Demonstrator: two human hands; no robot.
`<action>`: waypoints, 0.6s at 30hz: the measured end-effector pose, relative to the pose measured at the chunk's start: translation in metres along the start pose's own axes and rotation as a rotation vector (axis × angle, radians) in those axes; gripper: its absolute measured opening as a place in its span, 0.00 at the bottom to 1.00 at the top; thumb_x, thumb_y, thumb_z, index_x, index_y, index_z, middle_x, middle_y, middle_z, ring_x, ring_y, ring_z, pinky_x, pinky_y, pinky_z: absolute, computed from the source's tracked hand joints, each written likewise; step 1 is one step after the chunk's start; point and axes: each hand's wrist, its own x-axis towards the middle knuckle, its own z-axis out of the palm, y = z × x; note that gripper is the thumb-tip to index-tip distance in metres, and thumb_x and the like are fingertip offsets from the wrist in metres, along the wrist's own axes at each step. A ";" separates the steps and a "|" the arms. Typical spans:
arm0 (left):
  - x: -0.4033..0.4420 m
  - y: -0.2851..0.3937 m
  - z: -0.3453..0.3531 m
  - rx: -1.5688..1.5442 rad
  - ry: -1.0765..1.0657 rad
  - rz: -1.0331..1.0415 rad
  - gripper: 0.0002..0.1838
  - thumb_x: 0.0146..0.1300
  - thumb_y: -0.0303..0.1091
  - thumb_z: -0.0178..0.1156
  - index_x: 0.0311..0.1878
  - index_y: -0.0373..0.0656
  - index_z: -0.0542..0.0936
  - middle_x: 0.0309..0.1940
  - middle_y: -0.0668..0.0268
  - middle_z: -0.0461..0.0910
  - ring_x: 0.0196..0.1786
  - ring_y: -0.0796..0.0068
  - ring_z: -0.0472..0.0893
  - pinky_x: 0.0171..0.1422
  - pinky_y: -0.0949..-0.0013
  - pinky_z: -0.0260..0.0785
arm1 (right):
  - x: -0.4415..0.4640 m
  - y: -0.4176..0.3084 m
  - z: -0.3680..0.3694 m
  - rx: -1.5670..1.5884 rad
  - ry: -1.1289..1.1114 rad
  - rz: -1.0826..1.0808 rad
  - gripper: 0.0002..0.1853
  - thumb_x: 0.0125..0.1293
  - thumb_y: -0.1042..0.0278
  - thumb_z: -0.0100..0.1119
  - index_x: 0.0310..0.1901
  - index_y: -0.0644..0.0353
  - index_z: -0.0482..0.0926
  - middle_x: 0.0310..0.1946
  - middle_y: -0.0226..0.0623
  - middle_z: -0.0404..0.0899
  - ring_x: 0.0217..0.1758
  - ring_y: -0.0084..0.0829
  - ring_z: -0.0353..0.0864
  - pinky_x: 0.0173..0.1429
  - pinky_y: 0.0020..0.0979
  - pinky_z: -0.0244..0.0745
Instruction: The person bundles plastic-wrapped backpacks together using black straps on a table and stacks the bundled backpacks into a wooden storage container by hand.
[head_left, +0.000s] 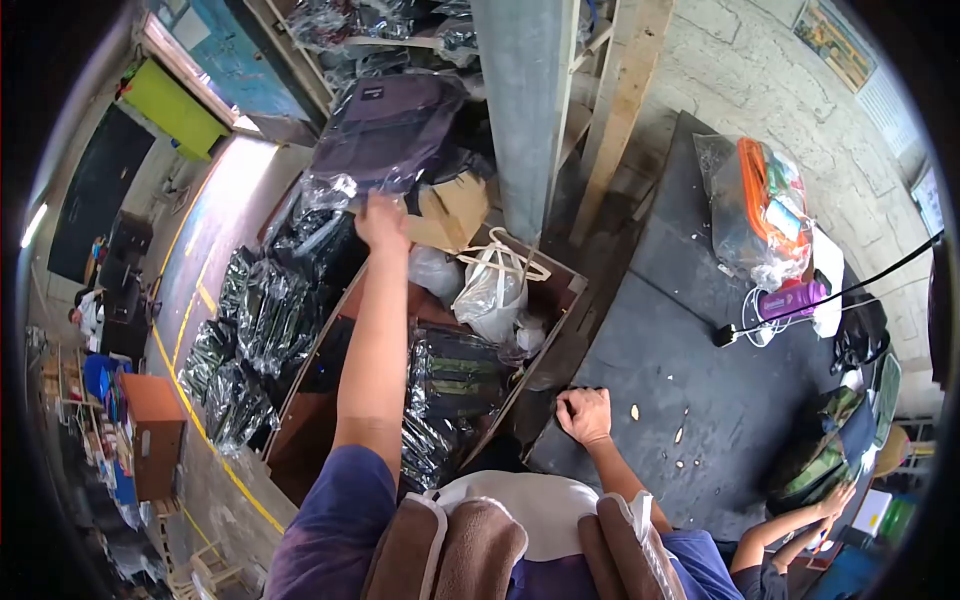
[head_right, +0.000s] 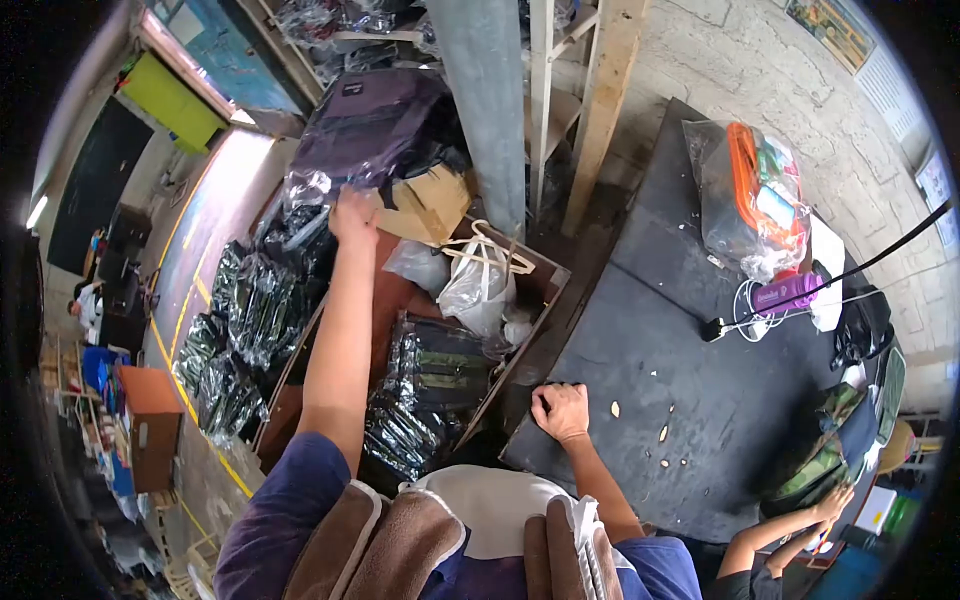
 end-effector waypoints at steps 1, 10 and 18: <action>0.030 -0.011 -0.012 -0.037 0.066 0.012 0.20 0.75 0.42 0.60 0.63 0.42 0.76 0.56 0.60 0.81 0.55 0.61 0.83 0.58 0.48 0.76 | 0.000 0.000 0.000 -0.003 0.002 0.009 0.03 0.61 0.60 0.67 0.32 0.45 0.84 0.29 0.28 0.85 0.35 0.34 0.83 0.47 0.40 0.66; 0.017 -0.054 -0.015 0.381 0.501 0.426 0.36 0.62 0.35 0.68 0.74 0.45 0.69 0.69 0.47 0.71 0.65 0.46 0.77 0.67 0.44 0.76 | 0.003 0.000 0.000 -0.030 -0.008 0.015 0.03 0.60 0.60 0.67 0.32 0.44 0.83 0.27 0.28 0.83 0.33 0.34 0.82 0.47 0.40 0.66; -0.010 -0.020 0.064 1.043 -0.100 1.284 0.19 0.62 0.44 0.70 0.57 0.56 0.86 0.60 0.62 0.82 0.71 0.50 0.70 0.72 0.41 0.60 | 0.000 0.003 0.002 -0.009 -0.008 0.025 0.03 0.60 0.60 0.68 0.32 0.43 0.83 0.28 0.26 0.84 0.33 0.32 0.83 0.47 0.39 0.65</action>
